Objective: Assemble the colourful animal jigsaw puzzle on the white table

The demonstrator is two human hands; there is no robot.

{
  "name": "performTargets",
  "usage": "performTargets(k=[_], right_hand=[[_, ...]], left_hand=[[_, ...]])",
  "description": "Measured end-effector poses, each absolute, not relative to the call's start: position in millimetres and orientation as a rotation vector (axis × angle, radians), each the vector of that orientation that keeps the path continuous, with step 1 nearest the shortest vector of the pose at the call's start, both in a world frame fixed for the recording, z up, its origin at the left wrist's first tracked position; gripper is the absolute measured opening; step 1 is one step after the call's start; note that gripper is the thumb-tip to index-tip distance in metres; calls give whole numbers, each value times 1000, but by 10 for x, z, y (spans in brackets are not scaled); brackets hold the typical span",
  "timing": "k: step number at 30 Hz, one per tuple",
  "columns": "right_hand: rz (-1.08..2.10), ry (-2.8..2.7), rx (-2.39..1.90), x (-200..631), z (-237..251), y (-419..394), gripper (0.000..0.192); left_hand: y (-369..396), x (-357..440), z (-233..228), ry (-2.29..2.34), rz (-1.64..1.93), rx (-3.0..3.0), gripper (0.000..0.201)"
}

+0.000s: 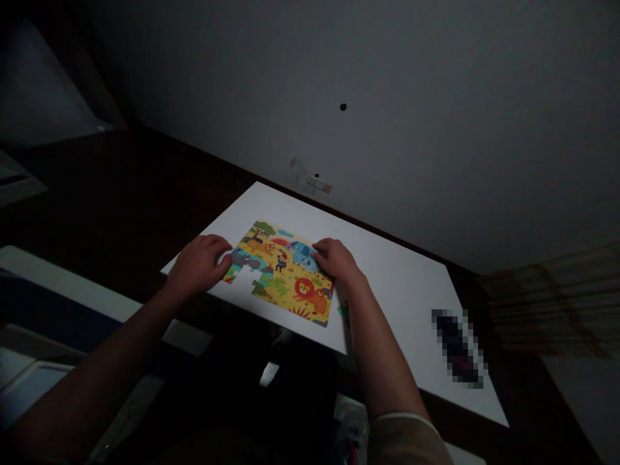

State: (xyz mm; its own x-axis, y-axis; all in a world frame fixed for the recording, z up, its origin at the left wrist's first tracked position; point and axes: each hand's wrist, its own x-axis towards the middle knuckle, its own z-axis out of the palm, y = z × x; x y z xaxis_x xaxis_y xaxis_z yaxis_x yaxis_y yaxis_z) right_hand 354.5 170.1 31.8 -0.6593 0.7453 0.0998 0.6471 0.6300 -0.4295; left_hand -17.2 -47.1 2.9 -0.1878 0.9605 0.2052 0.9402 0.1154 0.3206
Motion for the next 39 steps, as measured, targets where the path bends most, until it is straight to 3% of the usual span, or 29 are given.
performTargets(k=[9,14,18,23,26,32,39], right_hand=[[357,-2571,-1326,3502,234,1412,30],[598,-2497,-1305,3560,259,1306,46],[618,-2068,-1340,4036,495,1276,57],[634,-1906,-1441,4906,721,970,41],[618,-1897,-1567,5220,565,647,30],[468,-1992,-1714,5317,65,225,48],[429,-1958,-1724,5313,-45,254,40]], left_hand=[[-457,-172,34,2310,563,2000,43],[-458,-167,53,2317,554,2021,45],[-449,-192,40,2302,572,2042,45],[-419,-217,13,2307,584,2062,50],[-397,-233,-9,2307,579,2058,51],[-398,-250,-4,2264,578,2048,58],[-417,-246,26,2266,584,2025,55]])
